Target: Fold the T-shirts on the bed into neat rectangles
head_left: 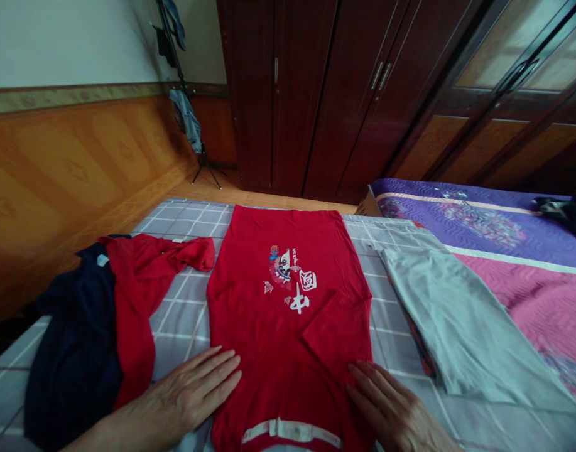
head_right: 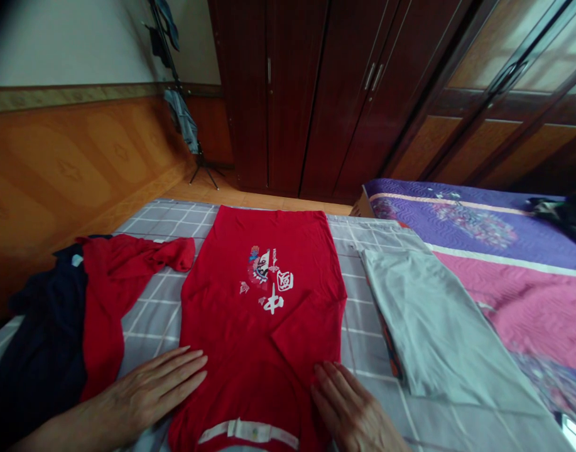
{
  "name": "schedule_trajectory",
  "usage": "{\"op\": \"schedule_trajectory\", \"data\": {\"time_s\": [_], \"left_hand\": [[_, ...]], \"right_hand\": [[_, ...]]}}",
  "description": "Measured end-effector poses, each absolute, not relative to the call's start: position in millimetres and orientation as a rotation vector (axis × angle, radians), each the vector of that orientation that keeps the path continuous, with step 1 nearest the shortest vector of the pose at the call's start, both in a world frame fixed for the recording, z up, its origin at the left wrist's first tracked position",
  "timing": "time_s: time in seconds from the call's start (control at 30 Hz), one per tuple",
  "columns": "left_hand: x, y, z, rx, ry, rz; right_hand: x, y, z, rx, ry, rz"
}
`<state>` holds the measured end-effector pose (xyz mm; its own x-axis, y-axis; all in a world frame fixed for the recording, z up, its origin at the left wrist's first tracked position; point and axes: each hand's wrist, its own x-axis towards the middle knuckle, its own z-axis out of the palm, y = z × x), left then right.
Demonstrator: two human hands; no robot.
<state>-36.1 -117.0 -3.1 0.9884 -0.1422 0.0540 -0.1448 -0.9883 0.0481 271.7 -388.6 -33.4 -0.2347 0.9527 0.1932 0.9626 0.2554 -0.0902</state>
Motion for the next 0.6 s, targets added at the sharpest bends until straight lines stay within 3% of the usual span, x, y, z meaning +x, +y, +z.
{"op": "schedule_trajectory", "data": {"time_s": [0.37, 0.6], "left_hand": [[-38.0, -120.3, -20.7, 2.995, -0.097, 0.041], [-32.0, -113.7, -31.7, 2.984, -0.109, 0.201]], "right_hand": [[274.3, -360.9, 4.9, -2.009, -1.457, 0.589], [272.5, -351.6, 3.2, -2.02, -1.56, 0.626]]}}
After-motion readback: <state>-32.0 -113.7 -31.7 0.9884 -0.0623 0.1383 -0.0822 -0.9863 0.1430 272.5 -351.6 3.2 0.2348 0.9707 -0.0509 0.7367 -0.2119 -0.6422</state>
